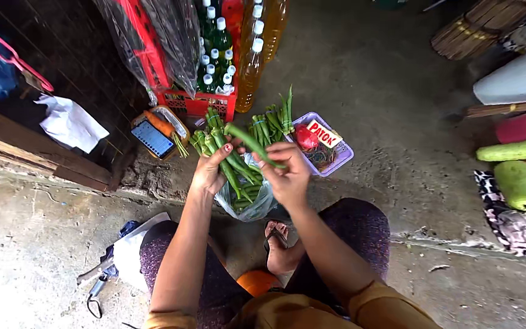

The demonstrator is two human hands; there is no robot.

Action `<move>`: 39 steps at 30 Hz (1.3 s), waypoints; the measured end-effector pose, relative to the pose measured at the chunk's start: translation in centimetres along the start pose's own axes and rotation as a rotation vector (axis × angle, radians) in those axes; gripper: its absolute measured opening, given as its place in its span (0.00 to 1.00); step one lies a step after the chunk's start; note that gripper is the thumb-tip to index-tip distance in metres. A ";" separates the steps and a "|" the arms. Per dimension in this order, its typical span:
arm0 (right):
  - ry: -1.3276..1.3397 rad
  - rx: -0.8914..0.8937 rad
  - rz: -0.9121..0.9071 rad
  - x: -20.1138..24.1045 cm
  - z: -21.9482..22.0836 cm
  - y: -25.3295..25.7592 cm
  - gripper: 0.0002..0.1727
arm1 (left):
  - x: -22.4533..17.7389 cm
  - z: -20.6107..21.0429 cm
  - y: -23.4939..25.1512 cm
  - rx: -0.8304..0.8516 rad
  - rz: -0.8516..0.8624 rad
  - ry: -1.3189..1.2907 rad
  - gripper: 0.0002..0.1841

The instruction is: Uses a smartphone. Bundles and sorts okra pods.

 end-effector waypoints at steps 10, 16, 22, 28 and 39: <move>0.052 0.240 0.185 -1.2 0.8 -2.4 0.11 | -0.7 0.0 -0.7 0.051 0.067 0.201 0.26; -0.028 0.458 0.505 -2.2 0.9 -1.1 0.48 | 0.1 1.0 -1.0 -0.096 0.162 0.603 0.21; -0.124 0.413 0.582 -3.5 4.0 -2.3 0.62 | 2.3 1.9 -0.8 -0.196 0.231 0.644 0.24; -0.190 0.469 0.729 -3.3 2.7 -1.3 0.44 | 3.9 1.7 -0.5 -0.290 0.262 0.842 0.33; -0.024 0.833 0.818 -2.7 -0.5 -0.7 0.43 | 6.4 2.1 -0.2 -0.034 0.123 0.621 0.25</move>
Point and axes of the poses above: each hand's wrist, its own y-axis towards the middle knuckle, its own z-axis out of the palm, x = y × z, the point moved 4 cm from there along y, towards the middle knuckle, and after that the axes turned 7 degrees about -z, right-handed, at the moved point
